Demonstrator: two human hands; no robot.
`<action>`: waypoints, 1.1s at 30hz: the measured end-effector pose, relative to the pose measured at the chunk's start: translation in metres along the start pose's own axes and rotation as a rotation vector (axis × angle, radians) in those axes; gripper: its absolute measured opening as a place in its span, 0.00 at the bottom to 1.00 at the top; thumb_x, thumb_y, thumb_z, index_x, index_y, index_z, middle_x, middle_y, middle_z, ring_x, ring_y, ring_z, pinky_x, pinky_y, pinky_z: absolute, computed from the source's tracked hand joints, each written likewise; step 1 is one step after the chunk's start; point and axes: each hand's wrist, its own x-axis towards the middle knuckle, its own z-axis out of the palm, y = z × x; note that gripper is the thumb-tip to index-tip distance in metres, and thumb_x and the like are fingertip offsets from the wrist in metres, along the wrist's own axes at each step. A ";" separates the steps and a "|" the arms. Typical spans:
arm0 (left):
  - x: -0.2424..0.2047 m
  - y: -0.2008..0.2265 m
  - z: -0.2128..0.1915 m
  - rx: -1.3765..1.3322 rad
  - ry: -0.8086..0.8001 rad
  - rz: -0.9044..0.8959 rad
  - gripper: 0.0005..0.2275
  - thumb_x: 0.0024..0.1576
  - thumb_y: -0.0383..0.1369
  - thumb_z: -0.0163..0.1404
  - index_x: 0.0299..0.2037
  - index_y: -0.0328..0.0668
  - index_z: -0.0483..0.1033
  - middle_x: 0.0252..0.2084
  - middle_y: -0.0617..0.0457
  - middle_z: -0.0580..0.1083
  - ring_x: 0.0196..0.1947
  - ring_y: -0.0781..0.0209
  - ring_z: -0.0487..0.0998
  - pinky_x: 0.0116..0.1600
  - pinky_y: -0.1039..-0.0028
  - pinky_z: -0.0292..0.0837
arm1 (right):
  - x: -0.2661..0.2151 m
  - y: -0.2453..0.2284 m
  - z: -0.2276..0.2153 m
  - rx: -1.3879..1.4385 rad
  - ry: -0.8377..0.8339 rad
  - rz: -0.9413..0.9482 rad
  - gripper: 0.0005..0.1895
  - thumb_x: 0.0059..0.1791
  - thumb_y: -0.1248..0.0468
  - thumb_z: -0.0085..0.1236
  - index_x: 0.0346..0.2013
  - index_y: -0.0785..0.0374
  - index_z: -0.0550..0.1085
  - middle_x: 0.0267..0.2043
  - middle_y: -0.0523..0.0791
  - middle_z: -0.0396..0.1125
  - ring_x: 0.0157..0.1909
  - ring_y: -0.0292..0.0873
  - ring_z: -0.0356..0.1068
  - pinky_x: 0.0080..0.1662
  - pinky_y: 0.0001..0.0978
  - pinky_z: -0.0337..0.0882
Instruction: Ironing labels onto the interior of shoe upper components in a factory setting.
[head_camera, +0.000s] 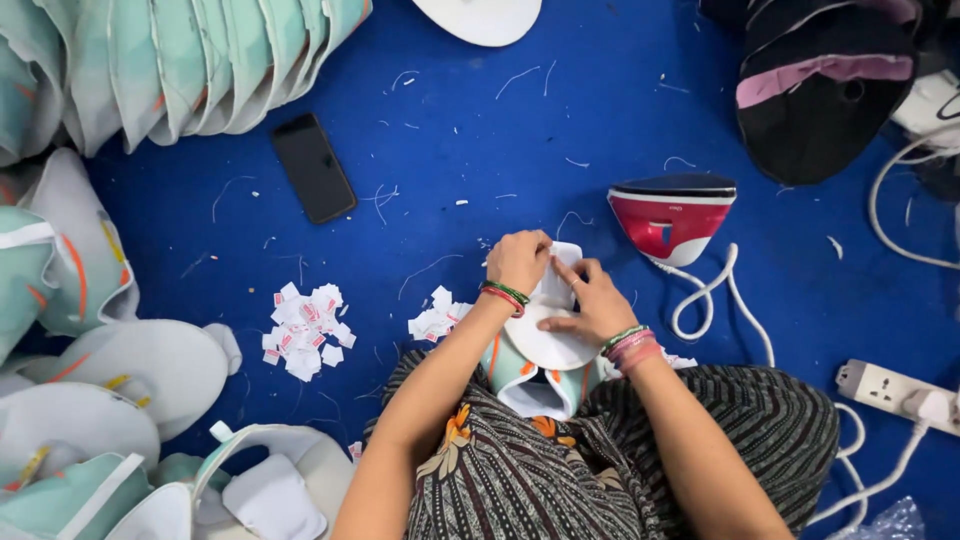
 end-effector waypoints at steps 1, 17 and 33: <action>0.001 -0.001 0.003 0.024 0.019 0.041 0.07 0.54 0.32 0.55 0.41 0.47 0.82 0.39 0.45 0.81 0.40 0.42 0.81 0.45 0.56 0.77 | 0.003 0.002 -0.002 -0.005 -0.040 0.018 0.59 0.31 0.38 0.73 0.72 0.48 0.59 0.59 0.52 0.59 0.59 0.56 0.64 0.60 0.43 0.67; -0.073 0.017 -0.004 0.513 -0.226 0.010 0.29 0.58 0.29 0.45 0.72 0.63 0.61 0.43 0.44 0.72 0.45 0.45 0.72 0.53 0.51 0.60 | -0.020 0.054 0.026 0.307 0.175 0.084 0.42 0.38 0.48 0.73 0.64 0.56 0.71 0.57 0.49 0.66 0.55 0.49 0.71 0.54 0.37 0.74; -0.075 0.012 -0.004 0.451 -0.220 -0.008 0.31 0.57 0.26 0.41 0.73 0.66 0.59 0.43 0.45 0.72 0.45 0.48 0.71 0.53 0.54 0.58 | -0.002 -0.013 -0.098 -0.062 0.462 0.002 0.27 0.49 0.46 0.65 0.48 0.67 0.73 0.32 0.54 0.74 0.33 0.52 0.76 0.35 0.43 0.75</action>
